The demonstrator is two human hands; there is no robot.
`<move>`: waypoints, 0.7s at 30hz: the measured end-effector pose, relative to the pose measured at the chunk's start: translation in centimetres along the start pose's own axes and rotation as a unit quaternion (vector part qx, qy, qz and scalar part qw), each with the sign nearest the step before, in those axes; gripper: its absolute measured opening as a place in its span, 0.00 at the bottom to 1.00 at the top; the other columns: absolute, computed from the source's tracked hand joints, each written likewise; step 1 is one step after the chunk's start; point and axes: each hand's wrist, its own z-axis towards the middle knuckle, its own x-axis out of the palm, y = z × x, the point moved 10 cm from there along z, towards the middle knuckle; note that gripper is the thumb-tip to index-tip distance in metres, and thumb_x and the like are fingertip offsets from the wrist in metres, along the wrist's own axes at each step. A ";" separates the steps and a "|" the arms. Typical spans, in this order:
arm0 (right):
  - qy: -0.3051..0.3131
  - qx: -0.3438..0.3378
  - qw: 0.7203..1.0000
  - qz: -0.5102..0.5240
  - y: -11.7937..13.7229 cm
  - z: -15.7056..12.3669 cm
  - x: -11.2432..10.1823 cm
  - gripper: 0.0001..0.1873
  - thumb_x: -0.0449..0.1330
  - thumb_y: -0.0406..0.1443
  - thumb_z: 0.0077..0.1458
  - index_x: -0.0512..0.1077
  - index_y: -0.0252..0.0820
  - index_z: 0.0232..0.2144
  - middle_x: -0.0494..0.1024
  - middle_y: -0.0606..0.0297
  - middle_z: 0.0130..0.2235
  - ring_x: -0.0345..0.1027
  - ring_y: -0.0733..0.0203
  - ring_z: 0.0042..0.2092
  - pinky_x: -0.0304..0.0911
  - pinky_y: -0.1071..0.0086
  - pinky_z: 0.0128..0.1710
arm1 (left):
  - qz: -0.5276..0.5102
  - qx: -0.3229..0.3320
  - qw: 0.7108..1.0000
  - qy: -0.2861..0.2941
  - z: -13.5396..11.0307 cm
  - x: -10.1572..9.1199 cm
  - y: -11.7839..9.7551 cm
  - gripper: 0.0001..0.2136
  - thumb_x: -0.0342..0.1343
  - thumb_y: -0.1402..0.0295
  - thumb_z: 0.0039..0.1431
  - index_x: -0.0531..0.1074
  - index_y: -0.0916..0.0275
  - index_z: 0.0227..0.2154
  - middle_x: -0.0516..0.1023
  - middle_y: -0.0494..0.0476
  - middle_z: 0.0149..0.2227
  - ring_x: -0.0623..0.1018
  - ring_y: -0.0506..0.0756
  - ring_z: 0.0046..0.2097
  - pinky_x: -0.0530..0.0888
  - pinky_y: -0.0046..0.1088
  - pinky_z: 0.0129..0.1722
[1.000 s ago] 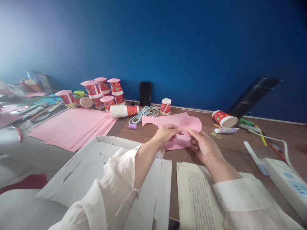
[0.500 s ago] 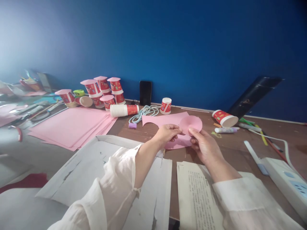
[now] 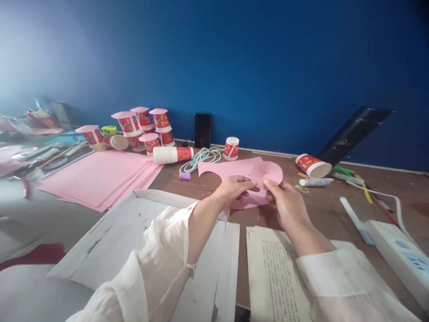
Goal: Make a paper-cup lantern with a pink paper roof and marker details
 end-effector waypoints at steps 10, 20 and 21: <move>-0.020 -0.087 0.991 -0.097 1.7 -0.6 -0.6 0.24 0.67 0.54 0.39 0.76 0.39 0.29 0.72 0.67 0.18 0.63 0.64 0.22 0.56 0.71 0.22 | 0.035 -0.010 0.999 0.005 -0.3 0.4 0.3 0.17 0.66 0.54 0.43 0.73 0.63 0.26 0.81 0.56 0.36 0.66 0.44 0.25 0.63 0.22 0.24; 0.018 -0.055 0.995 -0.085 0.4 -0.1 0.1 0.24 0.66 0.54 0.41 0.76 0.41 0.31 0.72 0.68 0.21 0.62 0.67 0.22 0.55 0.72 0.21 | 0.043 0.000 0.999 -0.017 -0.6 0.3 -0.5 0.17 0.66 0.55 0.43 0.70 0.64 0.24 0.81 0.58 0.35 0.67 0.45 0.26 0.65 0.24 0.26; 0.022 -0.047 0.995 -0.081 0.2 0.0 0.1 0.24 0.66 0.54 0.42 0.76 0.41 0.32 0.73 0.68 0.21 0.62 0.67 0.22 0.55 0.73 0.21 | 0.044 0.000 0.999 -0.020 -0.7 0.3 -0.6 0.17 0.66 0.55 0.43 0.70 0.64 0.24 0.81 0.58 0.35 0.67 0.45 0.26 0.65 0.24 0.26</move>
